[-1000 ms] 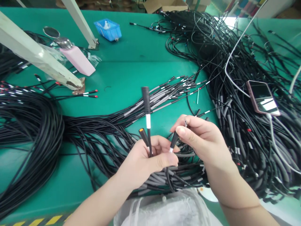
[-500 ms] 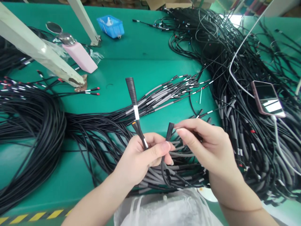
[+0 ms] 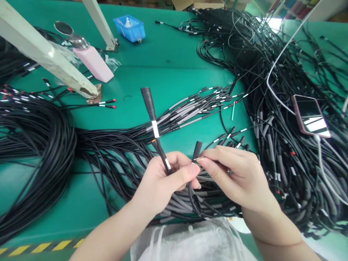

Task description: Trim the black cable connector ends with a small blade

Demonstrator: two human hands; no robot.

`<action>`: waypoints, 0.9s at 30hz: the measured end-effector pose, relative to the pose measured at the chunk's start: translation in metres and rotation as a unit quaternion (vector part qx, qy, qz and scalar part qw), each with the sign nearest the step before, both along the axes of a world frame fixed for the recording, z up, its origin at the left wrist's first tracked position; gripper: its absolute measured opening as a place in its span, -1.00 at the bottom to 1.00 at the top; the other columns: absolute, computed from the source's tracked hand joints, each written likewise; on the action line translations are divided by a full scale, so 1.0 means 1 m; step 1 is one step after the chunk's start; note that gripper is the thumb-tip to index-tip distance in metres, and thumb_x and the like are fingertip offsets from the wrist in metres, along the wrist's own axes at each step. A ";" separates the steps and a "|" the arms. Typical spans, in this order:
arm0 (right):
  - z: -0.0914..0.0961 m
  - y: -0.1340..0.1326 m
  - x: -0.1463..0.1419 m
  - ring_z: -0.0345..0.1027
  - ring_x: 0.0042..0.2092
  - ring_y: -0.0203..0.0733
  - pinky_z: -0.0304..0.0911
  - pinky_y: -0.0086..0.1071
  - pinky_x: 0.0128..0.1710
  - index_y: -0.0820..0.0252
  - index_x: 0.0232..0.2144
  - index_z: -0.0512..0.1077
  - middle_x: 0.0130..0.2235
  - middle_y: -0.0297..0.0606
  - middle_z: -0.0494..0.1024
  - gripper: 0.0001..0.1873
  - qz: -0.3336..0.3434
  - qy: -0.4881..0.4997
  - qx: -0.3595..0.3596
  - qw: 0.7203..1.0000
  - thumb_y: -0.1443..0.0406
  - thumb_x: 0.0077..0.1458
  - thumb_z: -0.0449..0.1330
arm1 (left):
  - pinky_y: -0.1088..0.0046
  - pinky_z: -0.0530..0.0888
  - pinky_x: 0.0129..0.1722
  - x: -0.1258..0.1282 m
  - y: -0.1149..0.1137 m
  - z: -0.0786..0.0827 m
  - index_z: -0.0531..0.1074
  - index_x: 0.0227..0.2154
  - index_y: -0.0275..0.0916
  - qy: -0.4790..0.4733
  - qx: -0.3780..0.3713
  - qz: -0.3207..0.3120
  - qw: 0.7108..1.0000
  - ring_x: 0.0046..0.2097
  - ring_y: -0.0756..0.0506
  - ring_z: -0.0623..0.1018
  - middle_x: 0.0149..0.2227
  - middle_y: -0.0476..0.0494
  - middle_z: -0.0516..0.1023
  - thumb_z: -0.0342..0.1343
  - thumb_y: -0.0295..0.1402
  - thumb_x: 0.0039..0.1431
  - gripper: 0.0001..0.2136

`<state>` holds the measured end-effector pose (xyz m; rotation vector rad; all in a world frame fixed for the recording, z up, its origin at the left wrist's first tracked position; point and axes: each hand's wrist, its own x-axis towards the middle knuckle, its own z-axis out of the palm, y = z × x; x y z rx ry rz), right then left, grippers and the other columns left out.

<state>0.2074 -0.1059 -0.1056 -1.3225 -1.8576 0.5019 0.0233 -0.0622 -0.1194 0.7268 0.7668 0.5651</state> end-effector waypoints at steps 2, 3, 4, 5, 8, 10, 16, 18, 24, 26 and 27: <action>0.000 0.001 0.000 0.29 -0.46 -0.41 0.21 -0.52 -0.40 0.25 -0.32 0.47 -0.45 -0.39 0.48 -0.86 0.019 0.020 -0.011 1.000 0.40 0.34 0.20 | 0.64 0.15 -0.59 -0.001 0.000 0.000 0.49 -0.53 -0.27 0.007 0.004 -0.003 1.000 -0.58 0.14 0.30 -0.58 -0.03 0.59 0.40 -0.24 0.11 -0.73; 0.000 0.001 0.000 0.28 -0.46 -0.42 0.21 -0.53 -0.40 0.25 -0.33 0.47 -0.46 -0.41 0.46 -0.86 0.028 0.030 -0.017 0.999 0.41 0.34 0.19 | 0.64 0.16 -0.58 -0.001 0.000 0.000 0.49 -0.53 -0.27 0.012 0.008 -0.003 1.000 -0.58 0.14 0.32 -0.58 -0.02 0.59 0.40 -0.23 0.11 -0.73; 0.000 0.002 -0.001 0.28 -0.46 -0.42 0.22 -0.53 -0.40 0.25 -0.33 0.47 -0.47 -0.41 0.46 -0.85 0.036 0.039 -0.021 0.998 0.41 0.35 0.19 | 0.63 0.16 -0.58 -0.001 0.001 0.000 0.49 -0.52 -0.27 0.014 0.010 -0.004 1.000 -0.58 0.13 0.32 -0.59 -0.02 0.58 0.40 -0.22 0.11 -0.72; 0.000 0.002 0.000 0.29 -0.45 -0.42 0.23 -0.54 -0.40 0.25 -0.33 0.46 -0.46 -0.41 0.47 -0.85 0.039 0.046 -0.023 0.998 0.40 0.35 0.19 | 0.63 0.15 -0.59 -0.001 0.001 0.000 0.49 -0.52 -0.26 0.014 0.011 -0.006 1.000 -0.58 0.13 0.31 -0.59 -0.02 0.58 0.40 -0.21 0.11 -0.72; -0.001 0.003 0.001 0.35 -0.41 -0.40 0.25 -0.52 -0.37 0.23 -0.30 0.46 -0.39 -0.37 0.54 -0.88 0.001 0.058 -0.013 0.998 0.39 0.35 0.19 | 0.61 0.13 -0.59 0.000 0.001 0.001 0.46 -0.55 -0.26 0.009 0.011 -0.008 1.000 -0.59 0.13 0.28 -0.60 -0.03 0.57 0.39 -0.21 0.11 -0.70; 0.000 0.004 0.002 0.34 -0.43 -0.39 0.24 -0.50 -0.39 0.22 -0.28 0.47 -0.40 -0.39 0.53 -0.89 -0.044 0.049 0.004 0.998 0.38 0.35 0.19 | 0.60 0.11 -0.59 0.001 0.001 0.002 0.45 -0.56 -0.26 0.007 0.008 -0.007 1.000 -0.59 0.13 0.25 -0.61 -0.03 0.56 0.38 -0.23 0.12 -0.70; 0.001 0.006 0.002 0.33 -0.44 -0.37 0.22 -0.47 -0.43 0.21 -0.28 0.48 -0.41 -0.39 0.53 -0.87 -0.071 0.008 0.030 0.997 0.39 0.35 0.16 | 0.57 0.06 -0.61 0.002 0.000 0.005 0.42 -0.57 -0.27 0.012 0.007 -0.009 1.000 -0.61 0.12 0.19 -0.62 -0.05 0.53 0.36 -0.26 0.10 -0.71; 0.001 0.006 0.001 0.35 -0.43 -0.36 0.23 -0.47 -0.43 0.21 -0.29 0.47 -0.41 -0.37 0.53 -0.87 -0.067 0.001 0.027 0.997 0.39 0.35 0.17 | 0.55 0.06 -0.60 0.003 0.000 0.006 0.41 -0.58 -0.27 0.020 0.009 -0.003 1.000 -0.61 0.12 0.18 -0.63 -0.05 0.53 0.36 -0.28 0.09 -0.72; 0.001 0.007 0.001 0.32 -0.46 -0.36 0.21 -0.48 -0.46 0.21 -0.33 0.45 -0.45 -0.38 0.49 -0.84 -0.049 0.021 0.005 0.999 0.39 0.35 0.16 | 0.53 0.04 -0.60 0.004 0.001 0.008 0.41 -0.58 -0.27 0.028 0.006 -0.001 1.000 -0.61 0.11 0.16 -0.64 -0.06 0.51 0.36 -0.25 0.07 -0.71; 0.001 0.007 0.001 0.31 -0.45 -0.36 0.22 -0.48 -0.44 0.21 -0.33 0.45 -0.44 -0.38 0.49 -0.85 -0.051 0.017 0.012 0.999 0.40 0.34 0.16 | 0.52 0.04 -0.59 0.004 0.001 0.007 0.41 -0.58 -0.26 0.034 0.008 -0.002 0.999 -0.61 0.11 0.15 -0.65 -0.05 0.50 0.37 -0.24 0.06 -0.71; 0.001 0.007 0.001 0.30 -0.46 -0.37 0.22 -0.49 -0.43 0.21 -0.34 0.44 -0.45 -0.38 0.48 -0.84 -0.041 0.016 0.011 0.999 0.40 0.34 0.17 | 0.51 0.05 -0.59 0.004 0.001 0.007 0.40 -0.58 -0.26 0.038 0.009 -0.001 0.999 -0.61 0.10 0.16 -0.65 -0.05 0.49 0.37 -0.24 0.05 -0.70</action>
